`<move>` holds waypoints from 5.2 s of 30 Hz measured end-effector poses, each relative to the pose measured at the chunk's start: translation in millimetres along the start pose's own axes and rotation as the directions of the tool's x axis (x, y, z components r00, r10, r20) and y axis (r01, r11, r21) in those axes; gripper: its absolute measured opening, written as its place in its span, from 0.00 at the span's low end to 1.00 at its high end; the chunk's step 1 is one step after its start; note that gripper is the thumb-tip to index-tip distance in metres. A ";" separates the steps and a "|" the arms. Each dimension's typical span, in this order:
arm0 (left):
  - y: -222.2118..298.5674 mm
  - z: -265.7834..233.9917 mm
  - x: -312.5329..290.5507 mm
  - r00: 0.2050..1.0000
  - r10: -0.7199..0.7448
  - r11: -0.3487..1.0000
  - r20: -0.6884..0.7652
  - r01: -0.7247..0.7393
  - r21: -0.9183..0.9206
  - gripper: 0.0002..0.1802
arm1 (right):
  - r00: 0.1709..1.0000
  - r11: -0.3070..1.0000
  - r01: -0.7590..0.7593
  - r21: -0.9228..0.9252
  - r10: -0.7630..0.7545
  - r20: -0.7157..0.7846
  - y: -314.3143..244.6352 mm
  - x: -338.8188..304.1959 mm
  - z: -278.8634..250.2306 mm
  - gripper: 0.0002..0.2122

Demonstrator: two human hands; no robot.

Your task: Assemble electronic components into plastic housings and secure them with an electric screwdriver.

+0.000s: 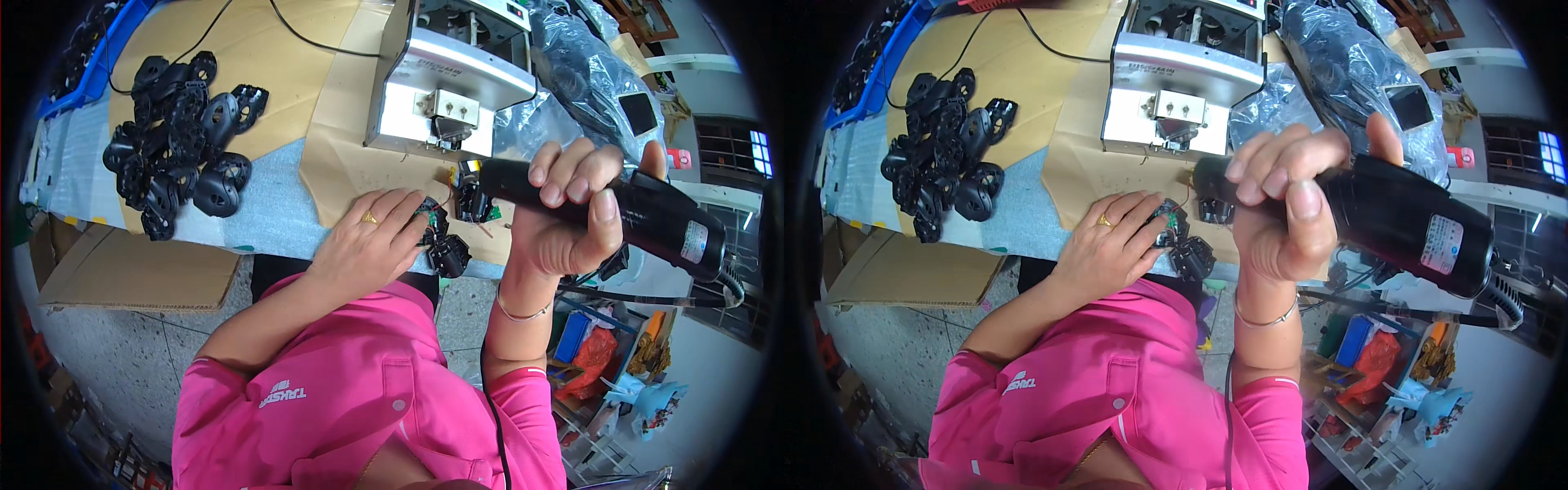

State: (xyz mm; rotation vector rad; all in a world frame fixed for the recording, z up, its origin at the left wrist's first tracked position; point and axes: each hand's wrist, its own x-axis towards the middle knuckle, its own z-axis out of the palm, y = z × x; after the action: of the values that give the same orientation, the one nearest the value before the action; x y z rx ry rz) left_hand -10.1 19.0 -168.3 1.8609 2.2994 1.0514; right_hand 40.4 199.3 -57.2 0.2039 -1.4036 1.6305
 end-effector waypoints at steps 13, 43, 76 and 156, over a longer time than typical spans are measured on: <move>0.7 -2.2 1.8 1.000 0.019 0.998 0.020 -0.020 0.051 0.22 | 0.995 0.997 0.071 -0.034 -0.073 -0.074 37.2 11.6 13.8 0.27; 0.2 -1.2 -1.1 0.999 0.015 1.000 -0.042 -0.014 0.020 0.26 | 0.999 0.999 0.039 -0.036 -0.038 0.031 30.4 10.1 16.0 0.25; 6.6 -10.3 7.5 0.898 -0.385 0.773 -0.215 0.185 -0.607 0.08 | 0.977 0.962 -0.215 0.168 0.214 0.021 -6.0 -32.5 14.1 0.25; 0.6 2.1 7.0 0.982 -0.179 0.984 -0.058 0.178 -0.032 0.29 | 0.966 0.978 -0.200 -0.062 0.207 0.153 31.4 -74.5 0.1 0.22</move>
State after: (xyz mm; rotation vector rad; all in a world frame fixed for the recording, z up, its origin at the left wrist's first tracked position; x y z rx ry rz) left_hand -10.8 26.1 -166.9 1.5986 2.4183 1.1224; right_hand 58.1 162.8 -127.2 0.1700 -1.6269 1.7784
